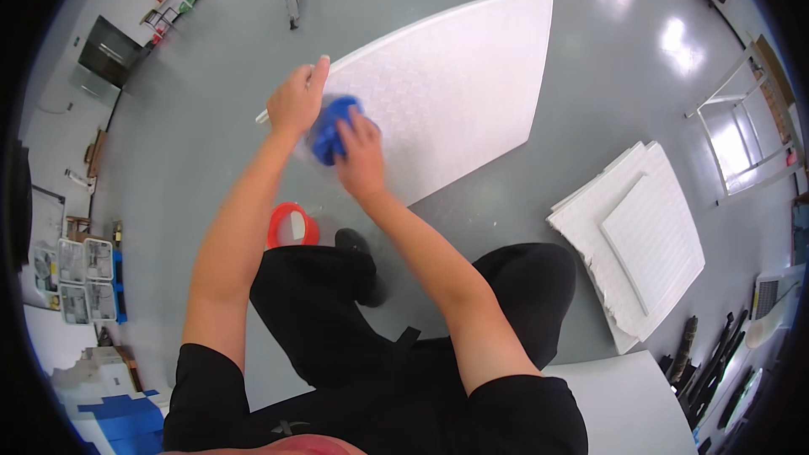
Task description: Wiping down white foam acoustic panels with a blue cloth in an industrial workspace.
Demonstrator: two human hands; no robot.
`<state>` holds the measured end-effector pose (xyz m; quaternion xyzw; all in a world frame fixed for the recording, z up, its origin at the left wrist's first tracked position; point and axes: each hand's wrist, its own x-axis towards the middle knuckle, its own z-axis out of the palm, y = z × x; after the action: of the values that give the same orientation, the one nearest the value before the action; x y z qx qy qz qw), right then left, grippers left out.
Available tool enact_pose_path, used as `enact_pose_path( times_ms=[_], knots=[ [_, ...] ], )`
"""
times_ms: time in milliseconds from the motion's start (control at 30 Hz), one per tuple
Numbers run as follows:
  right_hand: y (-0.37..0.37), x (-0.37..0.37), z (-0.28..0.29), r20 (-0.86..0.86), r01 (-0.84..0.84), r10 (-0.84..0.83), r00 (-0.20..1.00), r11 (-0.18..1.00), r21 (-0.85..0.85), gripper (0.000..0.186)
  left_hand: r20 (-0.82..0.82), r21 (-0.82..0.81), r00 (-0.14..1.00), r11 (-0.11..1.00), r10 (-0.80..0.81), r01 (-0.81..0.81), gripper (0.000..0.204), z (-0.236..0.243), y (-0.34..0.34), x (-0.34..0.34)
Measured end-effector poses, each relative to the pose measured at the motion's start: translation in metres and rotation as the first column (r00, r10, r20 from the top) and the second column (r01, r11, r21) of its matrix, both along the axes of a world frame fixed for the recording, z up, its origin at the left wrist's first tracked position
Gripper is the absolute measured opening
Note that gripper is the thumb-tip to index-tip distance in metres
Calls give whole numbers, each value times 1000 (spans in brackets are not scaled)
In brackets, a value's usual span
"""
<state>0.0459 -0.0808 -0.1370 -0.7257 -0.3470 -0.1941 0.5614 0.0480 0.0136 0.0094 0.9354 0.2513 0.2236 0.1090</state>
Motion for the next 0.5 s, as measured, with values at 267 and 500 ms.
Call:
enact_pose_path(
  times_ms=[267,500],
  knots=[
    [25,-27,9,333,-49,44,942,999,5,37,-109,-236,984,965,-143,115,68,13,1,-7],
    [2,-9,-69,271,-13,25,962,999,-48,42,-87,-51,983,986,-161,157,69,0,4,-3]
  ],
)
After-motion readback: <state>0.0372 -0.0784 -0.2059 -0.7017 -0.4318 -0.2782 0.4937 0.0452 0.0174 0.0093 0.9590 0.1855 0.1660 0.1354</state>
